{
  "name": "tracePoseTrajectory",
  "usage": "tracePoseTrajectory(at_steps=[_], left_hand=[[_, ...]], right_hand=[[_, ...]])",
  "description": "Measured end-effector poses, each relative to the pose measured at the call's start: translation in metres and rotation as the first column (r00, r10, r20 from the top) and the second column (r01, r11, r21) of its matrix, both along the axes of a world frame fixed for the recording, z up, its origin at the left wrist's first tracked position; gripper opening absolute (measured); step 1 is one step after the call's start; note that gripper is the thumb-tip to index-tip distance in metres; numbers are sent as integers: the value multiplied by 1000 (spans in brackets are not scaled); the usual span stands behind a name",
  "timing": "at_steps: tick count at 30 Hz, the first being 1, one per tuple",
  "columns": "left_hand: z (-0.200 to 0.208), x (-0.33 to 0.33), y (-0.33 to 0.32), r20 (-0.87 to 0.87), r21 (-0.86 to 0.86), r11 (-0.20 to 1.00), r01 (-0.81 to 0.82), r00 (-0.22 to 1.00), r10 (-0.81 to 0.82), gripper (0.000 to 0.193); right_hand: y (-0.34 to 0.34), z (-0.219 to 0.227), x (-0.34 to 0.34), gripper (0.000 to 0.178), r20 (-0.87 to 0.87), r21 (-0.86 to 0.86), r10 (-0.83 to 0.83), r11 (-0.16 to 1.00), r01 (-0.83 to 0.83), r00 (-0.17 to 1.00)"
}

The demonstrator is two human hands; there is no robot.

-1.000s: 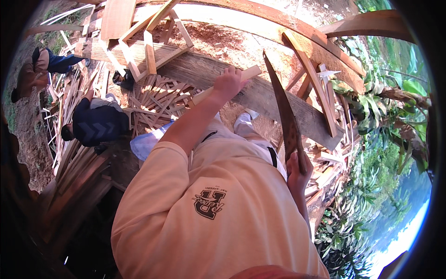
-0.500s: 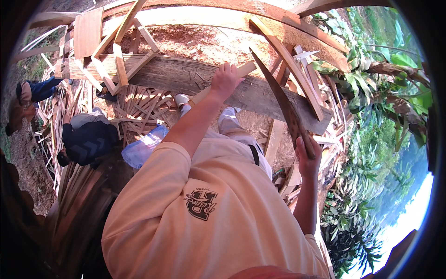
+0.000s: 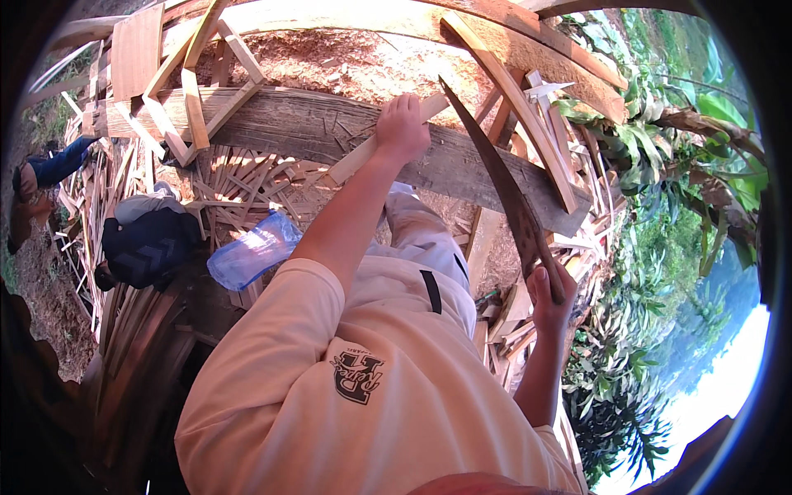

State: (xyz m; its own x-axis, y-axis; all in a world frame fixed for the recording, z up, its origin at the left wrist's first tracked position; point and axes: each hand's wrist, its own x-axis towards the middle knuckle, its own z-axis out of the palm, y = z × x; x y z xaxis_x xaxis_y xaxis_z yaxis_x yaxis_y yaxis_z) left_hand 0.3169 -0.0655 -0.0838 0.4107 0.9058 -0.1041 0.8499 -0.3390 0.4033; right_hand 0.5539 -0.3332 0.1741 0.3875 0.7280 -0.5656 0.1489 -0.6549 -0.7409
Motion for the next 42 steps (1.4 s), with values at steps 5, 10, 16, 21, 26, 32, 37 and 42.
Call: tracePoseTrajectory(at_steps=[5, 10, 16, 21, 26, 32, 37, 42], left_hand=[[-10, 2, 12, 107, 19, 999, -31, 994, 29, 55], [-10, 11, -6, -48, 215, 965, -148, 986, 162, 54], [-28, -9, -7, -28, 108, 978, -177, 983, 181, 56], [-14, -10, -15, 87, 60, 990, -131, 988, 126, 50], [9, -12, -1, 161, -77, 883, -462, 869, 469, 46], [-2, 8, 1, -33, 48, 887, -459, 887, 461, 45], [-16, 9, -1, -100, 187, 877, -442, 880, 464, 49], [-11, 9, -2, -188, 227, 887, -403, 875, 446, 47]], right_hand=[[-15, 13, -22, 54, 79, 0, -70, 998, 70, 994], [-38, 33, -30, 60, 105, 98, -108, 990, 98, 989], [-3, 42, -10, 68, 154, 165, 108, 977, -133, 982], [53, 2, 21, 58, 92, 281, 297, 908, -311, 950], [138, -89, 15, 32, 65, 479, 411, 786, -390, 909], [214, -173, -5, 28, -1, 625, 468, 690, -364, 884], [203, -220, -4, 29, -70, 631, 488, 697, -341, 870], [175, -235, 12, 31, 32, 588, 545, 667, -457, 838]])
